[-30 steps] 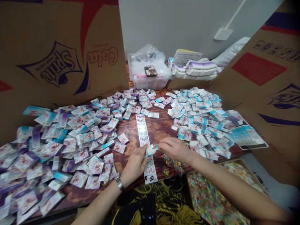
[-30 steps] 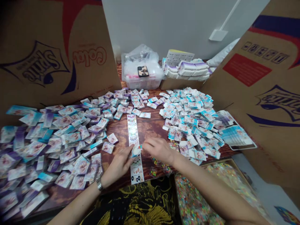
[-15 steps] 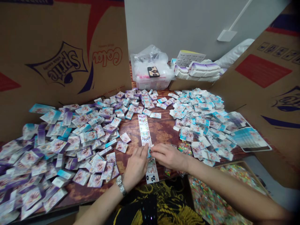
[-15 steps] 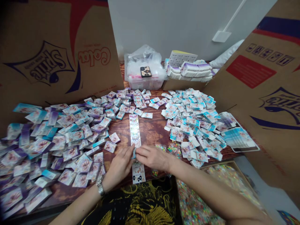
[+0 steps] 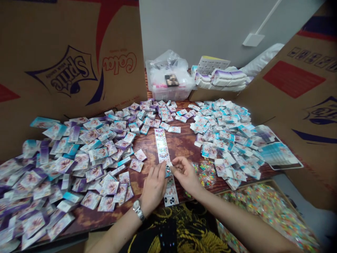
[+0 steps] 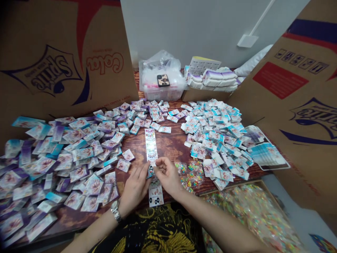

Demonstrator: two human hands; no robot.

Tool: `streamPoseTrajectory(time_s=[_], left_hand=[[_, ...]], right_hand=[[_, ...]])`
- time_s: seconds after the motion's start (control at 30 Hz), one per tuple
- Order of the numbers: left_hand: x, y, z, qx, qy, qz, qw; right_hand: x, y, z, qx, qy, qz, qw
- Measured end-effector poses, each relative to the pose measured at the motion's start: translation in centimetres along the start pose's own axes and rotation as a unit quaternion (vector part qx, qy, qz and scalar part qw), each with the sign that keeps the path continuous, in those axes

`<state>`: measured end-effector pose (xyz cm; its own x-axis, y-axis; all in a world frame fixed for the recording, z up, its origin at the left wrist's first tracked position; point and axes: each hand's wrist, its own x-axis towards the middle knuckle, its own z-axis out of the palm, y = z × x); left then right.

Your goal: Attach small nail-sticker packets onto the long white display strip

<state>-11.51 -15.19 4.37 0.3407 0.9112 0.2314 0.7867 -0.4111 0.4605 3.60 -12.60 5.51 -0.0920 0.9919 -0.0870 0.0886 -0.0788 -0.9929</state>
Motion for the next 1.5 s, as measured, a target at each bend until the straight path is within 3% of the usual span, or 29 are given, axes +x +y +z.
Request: streamPoseTrajectory(time_s=[0.17,0.4,0.63,0.83,0.93,1.1,1.33,1.5], left_hand=[[-0.1,-0.2,-0.2,0.011,0.013,-0.005,1.000],[-0.2,-0.4,-0.1,-0.026,0.041,0.010,0.999],[-0.3,-0.3,-0.2,0.015,0.075,0.018,0.997],[0.0,-0.3,-0.4,0.025,0.080,0.012,0.996],[0.1,-0.5,-0.5,0.026,0.078,0.010,0.997],[0.1,-0.5,-0.6,0.026,0.083,0.012,0.996],[0.0,-0.3,-0.4,0.026,0.097,0.027,0.995],[-0.2,-0.7,-0.1,0.044,0.086,0.044,0.994]], right_hand=[[-0.5,-1.5,-0.1,-0.130,-0.042,-0.070,0.988],[0.1,-2.5,-1.2,-0.159,-0.151,-0.089,0.972],[0.8,-1.8,-0.3,-0.106,-0.058,0.012,0.993],[0.5,-2.2,-0.5,-0.162,-0.100,-0.037,0.981],[0.3,-2.5,-0.7,-0.184,-0.089,-0.035,0.978],[0.3,-2.9,-0.7,-0.264,-0.090,-0.093,0.956],[0.9,-3.4,-0.4,-0.234,-0.085,-0.033,0.968],[1.4,-3.3,-0.3,-0.237,-0.132,-0.028,0.962]])
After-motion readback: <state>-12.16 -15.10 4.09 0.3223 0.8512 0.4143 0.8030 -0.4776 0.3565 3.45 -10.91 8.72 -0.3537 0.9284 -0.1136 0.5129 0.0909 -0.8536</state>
